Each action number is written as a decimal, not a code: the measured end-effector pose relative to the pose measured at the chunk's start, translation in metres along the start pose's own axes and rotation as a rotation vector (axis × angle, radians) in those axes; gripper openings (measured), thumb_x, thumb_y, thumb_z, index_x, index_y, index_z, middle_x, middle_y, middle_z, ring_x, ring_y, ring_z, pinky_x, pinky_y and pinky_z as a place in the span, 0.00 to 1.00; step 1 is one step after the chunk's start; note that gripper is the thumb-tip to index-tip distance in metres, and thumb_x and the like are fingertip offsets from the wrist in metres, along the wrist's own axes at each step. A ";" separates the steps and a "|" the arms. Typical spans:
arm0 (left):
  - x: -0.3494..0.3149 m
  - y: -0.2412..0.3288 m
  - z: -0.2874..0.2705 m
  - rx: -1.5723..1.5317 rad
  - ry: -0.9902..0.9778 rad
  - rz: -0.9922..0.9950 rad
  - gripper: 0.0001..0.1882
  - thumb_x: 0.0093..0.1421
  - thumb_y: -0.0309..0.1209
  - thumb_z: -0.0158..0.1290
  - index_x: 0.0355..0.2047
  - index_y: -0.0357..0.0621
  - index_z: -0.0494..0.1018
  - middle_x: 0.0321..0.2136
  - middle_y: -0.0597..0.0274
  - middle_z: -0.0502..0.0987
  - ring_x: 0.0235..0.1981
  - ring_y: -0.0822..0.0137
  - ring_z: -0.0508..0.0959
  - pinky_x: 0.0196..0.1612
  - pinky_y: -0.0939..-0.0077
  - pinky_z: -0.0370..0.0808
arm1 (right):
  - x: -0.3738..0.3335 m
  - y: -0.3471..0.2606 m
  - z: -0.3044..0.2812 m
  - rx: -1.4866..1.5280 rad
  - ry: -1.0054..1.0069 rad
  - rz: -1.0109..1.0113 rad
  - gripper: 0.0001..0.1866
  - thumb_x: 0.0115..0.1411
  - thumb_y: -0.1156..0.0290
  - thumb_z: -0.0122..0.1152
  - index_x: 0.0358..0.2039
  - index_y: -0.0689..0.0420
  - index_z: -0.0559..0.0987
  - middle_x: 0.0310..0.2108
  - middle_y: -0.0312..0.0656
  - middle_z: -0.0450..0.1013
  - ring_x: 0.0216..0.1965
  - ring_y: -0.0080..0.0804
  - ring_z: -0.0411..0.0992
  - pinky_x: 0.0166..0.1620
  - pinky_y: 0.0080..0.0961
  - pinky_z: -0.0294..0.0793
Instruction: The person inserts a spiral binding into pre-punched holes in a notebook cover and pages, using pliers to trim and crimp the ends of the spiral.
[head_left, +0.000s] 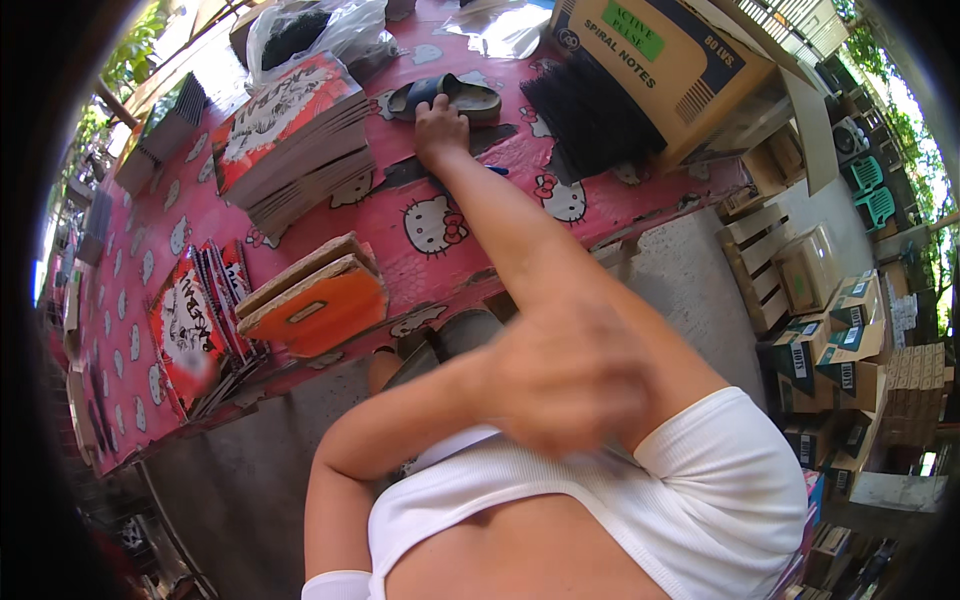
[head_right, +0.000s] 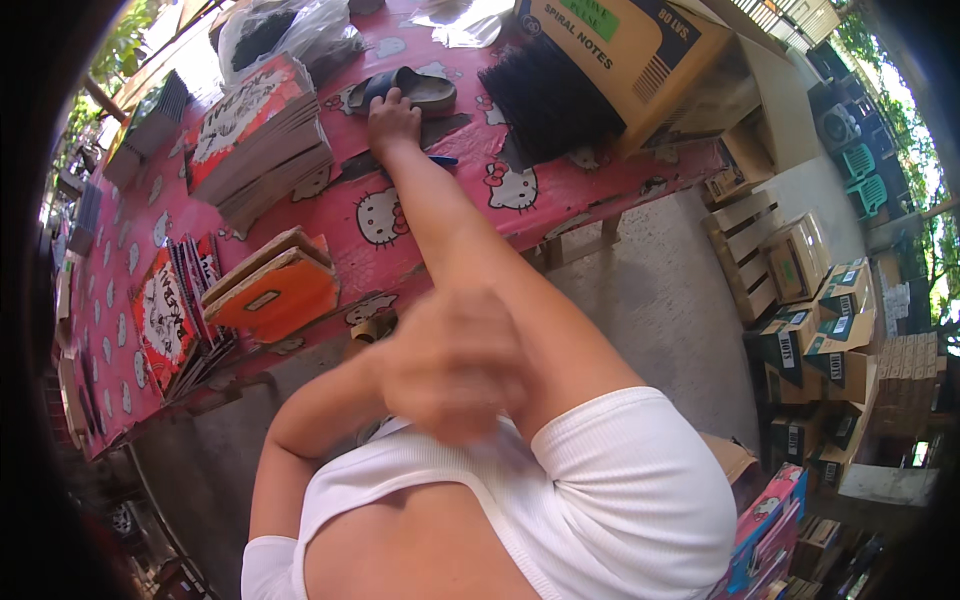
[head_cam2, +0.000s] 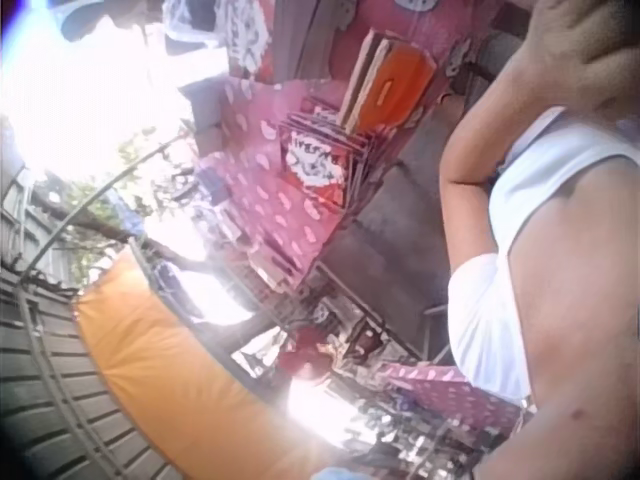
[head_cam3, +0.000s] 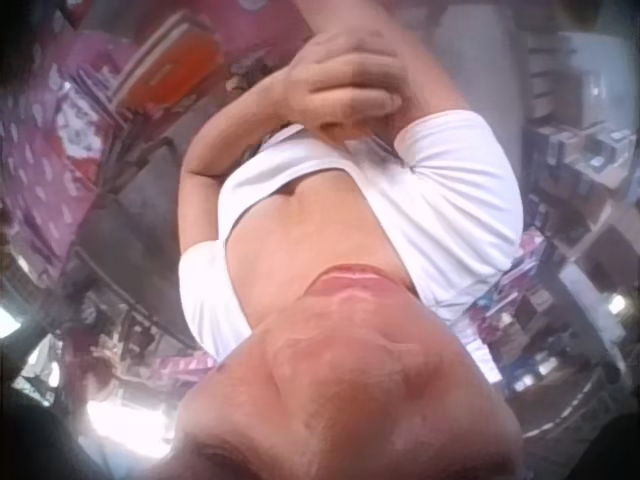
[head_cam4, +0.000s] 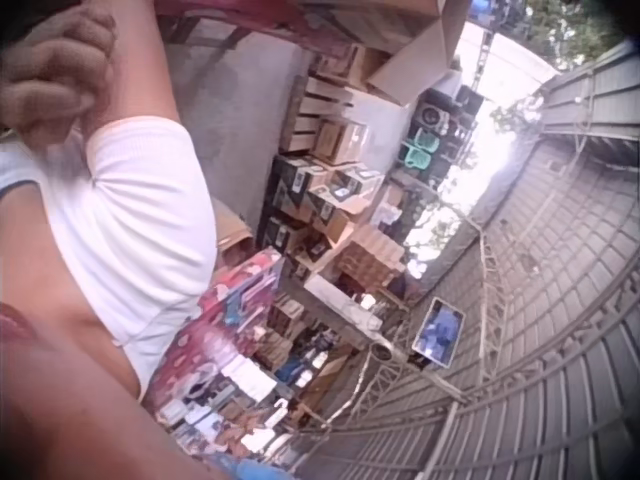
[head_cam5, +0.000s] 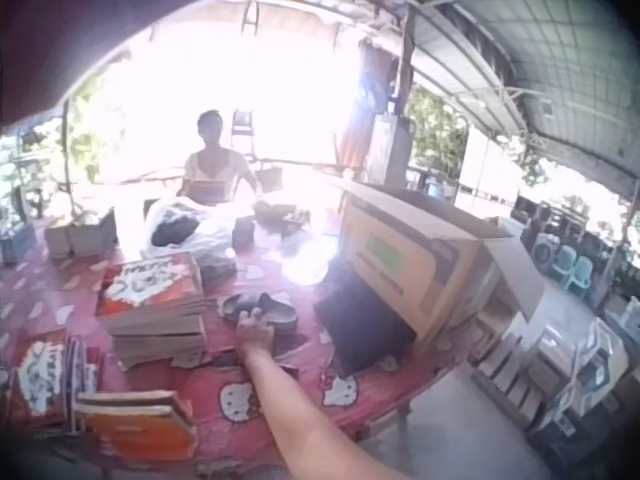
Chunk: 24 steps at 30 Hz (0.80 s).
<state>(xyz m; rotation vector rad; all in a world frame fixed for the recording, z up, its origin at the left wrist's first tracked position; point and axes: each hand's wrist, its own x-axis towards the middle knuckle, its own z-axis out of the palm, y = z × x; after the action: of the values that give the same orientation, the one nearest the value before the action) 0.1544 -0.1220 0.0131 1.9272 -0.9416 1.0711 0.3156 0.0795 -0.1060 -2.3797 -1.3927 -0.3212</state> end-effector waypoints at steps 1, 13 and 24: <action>0.016 0.006 0.012 0.191 0.184 0.165 0.07 0.48 0.28 0.51 0.29 0.43 0.70 0.34 0.56 0.73 0.33 0.57 0.73 0.35 0.62 0.71 | 0.001 0.000 0.002 -0.007 0.004 -0.013 0.11 0.57 0.67 0.49 0.40 0.55 0.72 0.43 0.46 0.65 0.45 0.43 0.69 0.45 0.38 0.70; -0.004 0.002 0.007 0.021 0.132 0.026 0.12 0.44 0.23 0.52 0.32 0.43 0.69 0.38 0.55 0.73 0.34 0.56 0.73 0.38 0.61 0.71 | -0.002 0.001 0.005 -0.047 0.036 -0.025 0.11 0.56 0.68 0.48 0.40 0.54 0.72 0.43 0.46 0.66 0.44 0.43 0.69 0.44 0.39 0.68; -0.035 -0.022 -0.023 0.173 0.152 -0.162 0.08 0.43 0.28 0.53 0.27 0.44 0.72 0.36 0.57 0.74 0.35 0.59 0.73 0.38 0.67 0.70 | -0.001 -0.002 0.003 -0.069 0.017 -0.037 0.12 0.55 0.69 0.50 0.41 0.55 0.71 0.43 0.47 0.65 0.44 0.45 0.69 0.44 0.39 0.69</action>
<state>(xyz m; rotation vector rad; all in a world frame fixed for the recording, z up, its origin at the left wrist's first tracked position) 0.1513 -0.0840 -0.0143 1.9903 -0.6159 1.2163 0.3131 0.0809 -0.1087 -2.4022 -1.4417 -0.4044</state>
